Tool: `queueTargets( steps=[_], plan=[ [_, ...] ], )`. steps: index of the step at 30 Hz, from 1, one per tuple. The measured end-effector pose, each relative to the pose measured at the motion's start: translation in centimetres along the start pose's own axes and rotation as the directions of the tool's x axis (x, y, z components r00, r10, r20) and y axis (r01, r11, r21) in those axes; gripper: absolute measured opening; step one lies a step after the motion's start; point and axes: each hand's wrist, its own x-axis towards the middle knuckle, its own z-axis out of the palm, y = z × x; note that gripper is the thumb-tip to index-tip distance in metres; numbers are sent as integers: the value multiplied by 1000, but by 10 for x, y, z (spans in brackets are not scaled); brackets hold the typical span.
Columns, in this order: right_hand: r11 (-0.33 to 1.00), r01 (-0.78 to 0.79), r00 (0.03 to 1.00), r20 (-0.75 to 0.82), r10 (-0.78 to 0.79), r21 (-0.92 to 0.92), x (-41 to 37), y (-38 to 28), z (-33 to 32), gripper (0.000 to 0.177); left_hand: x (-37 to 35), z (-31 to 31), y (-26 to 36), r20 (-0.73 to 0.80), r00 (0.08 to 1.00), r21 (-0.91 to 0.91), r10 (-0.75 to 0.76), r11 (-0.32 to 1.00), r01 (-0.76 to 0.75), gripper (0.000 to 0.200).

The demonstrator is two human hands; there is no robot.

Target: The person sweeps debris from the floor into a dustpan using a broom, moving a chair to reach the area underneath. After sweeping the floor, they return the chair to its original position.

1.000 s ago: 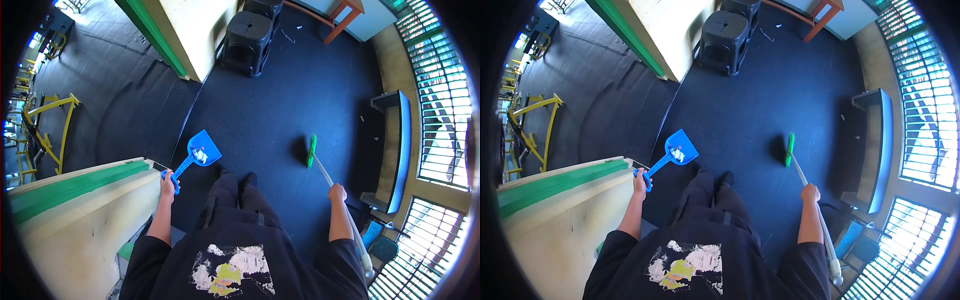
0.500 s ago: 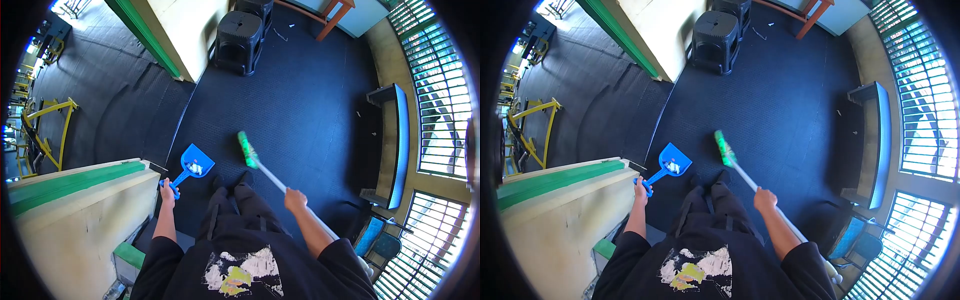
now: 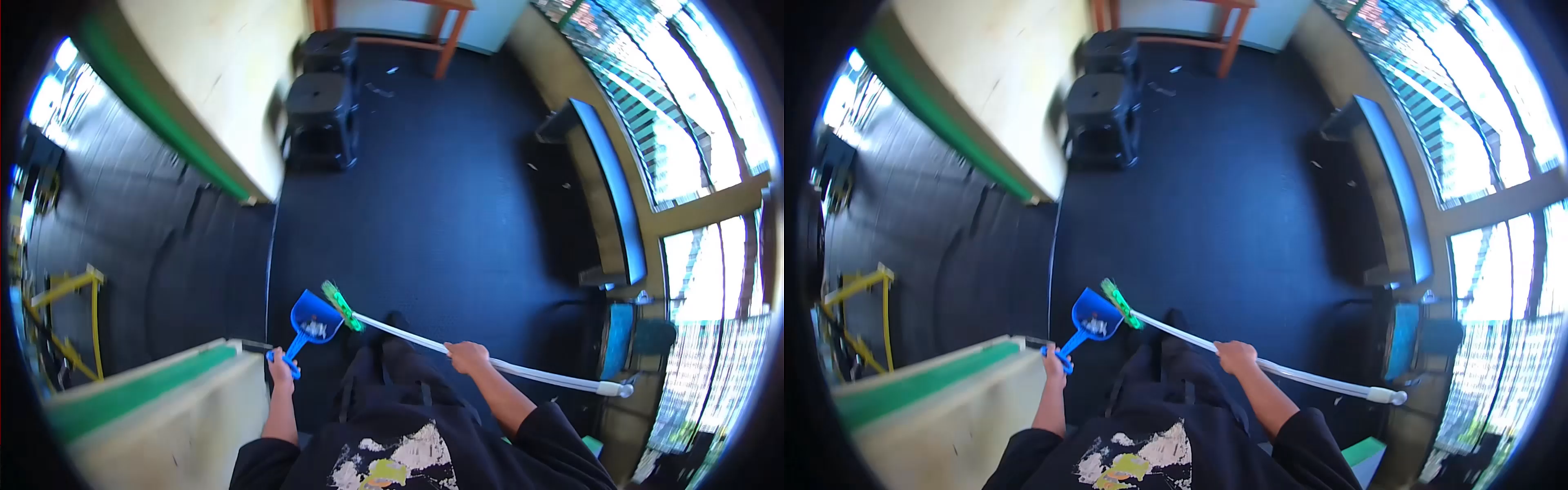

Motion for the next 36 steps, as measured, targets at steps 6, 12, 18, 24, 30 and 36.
queueTargets(
  steps=[6, 12, 18, 24, 30, 36],
  plan=[
    [930, -254, 966, 15, 259, 265, -104, 43, 54, 40, -14, 12, 50, 110, 993, 160, -41, 987, 24, 35],
    [527, -517, 810, 185, 557, 675, -230, 7, 93, 44, -61, 64, 117, 239, 962, 343, -134, 938, 46, 33],
    [54, -539, 639, 366, 676, 840, -339, -24, 108, 56, -178, 163, 195, 317, 919, 525, -234, 850, 36, 32],
    [-276, -597, 500, 619, 606, 753, -471, 22, 67, 56, -328, 285, 217, 403, 844, 721, -354, 691, -54, 34],
    [-416, -604, 433, 717, 546, 680, -526, 129, 75, 55, -442, 441, 146, 411, 833, 750, -370, 657, -78, 39],
    [-447, -581, 393, 716, 577, 680, -534, 132, 120, 55, -449, 483, 79, 436, 761, 750, -481, 661, -11, 38]
  ],
)
